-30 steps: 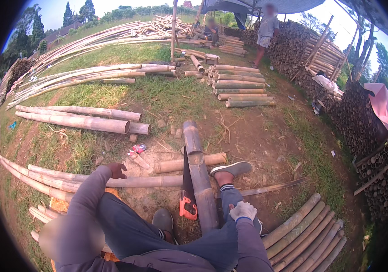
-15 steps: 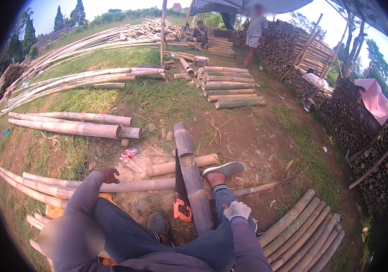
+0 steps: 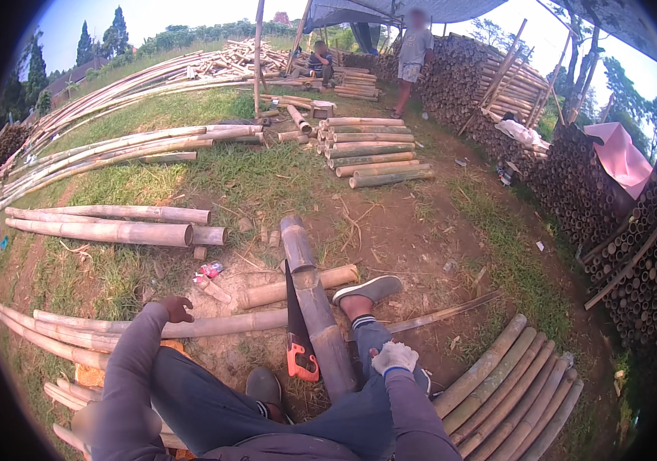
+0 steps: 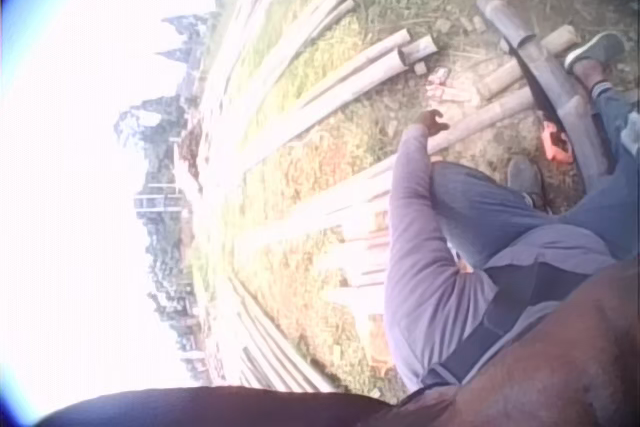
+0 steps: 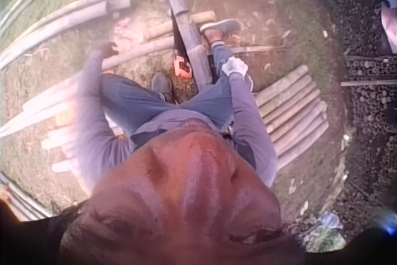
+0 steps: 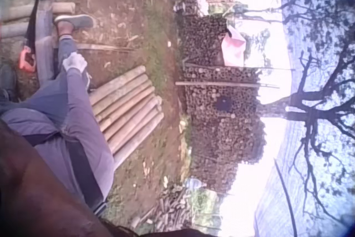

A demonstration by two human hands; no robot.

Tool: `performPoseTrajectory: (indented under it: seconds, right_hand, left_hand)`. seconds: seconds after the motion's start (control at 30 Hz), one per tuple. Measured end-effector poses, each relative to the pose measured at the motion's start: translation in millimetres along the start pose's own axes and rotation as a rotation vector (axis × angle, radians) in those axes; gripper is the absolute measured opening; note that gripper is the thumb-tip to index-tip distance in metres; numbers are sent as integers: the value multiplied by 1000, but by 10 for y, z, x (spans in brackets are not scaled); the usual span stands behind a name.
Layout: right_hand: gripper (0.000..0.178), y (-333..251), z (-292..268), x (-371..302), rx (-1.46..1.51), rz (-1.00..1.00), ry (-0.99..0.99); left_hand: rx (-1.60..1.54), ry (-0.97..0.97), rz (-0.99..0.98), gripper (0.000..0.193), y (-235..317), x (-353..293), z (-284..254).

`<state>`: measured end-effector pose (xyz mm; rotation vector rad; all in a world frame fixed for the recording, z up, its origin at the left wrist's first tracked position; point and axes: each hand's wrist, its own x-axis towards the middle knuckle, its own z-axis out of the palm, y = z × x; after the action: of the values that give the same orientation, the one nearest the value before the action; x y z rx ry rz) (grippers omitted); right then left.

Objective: The person uses a hand saw to cut bamboo poles into shorter sections. They position each pole on a support, saw through it, and place the cut pieces aside. The task is performed repeatedly with multiple bamboo poles.

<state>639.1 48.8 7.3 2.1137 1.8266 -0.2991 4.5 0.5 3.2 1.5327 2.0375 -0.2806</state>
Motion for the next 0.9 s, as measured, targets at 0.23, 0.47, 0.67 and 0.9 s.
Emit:
performPoseTrajectory:
  seconds: [0.23, 0.47, 0.67, 0.9]
  right_hand:
    - [70, -31, -46, -32, -3, -8, -10]
    - [71, -24, -97, -58, -2, 10, -60]
    - [72, -37, -49, -21, -10, 10, -45]
    - [71, -36, -46, -38, -3, -9, 6]
  left_hand:
    - [13, 21, 14, 76, -110, 82, 68]
    - [20, 31, 40, 76, -86, 91, 70]
    - [14, 28, 22, 76, -131, 106, 83]
    - [-4, 41, 21, 74, -112, 53, 63]
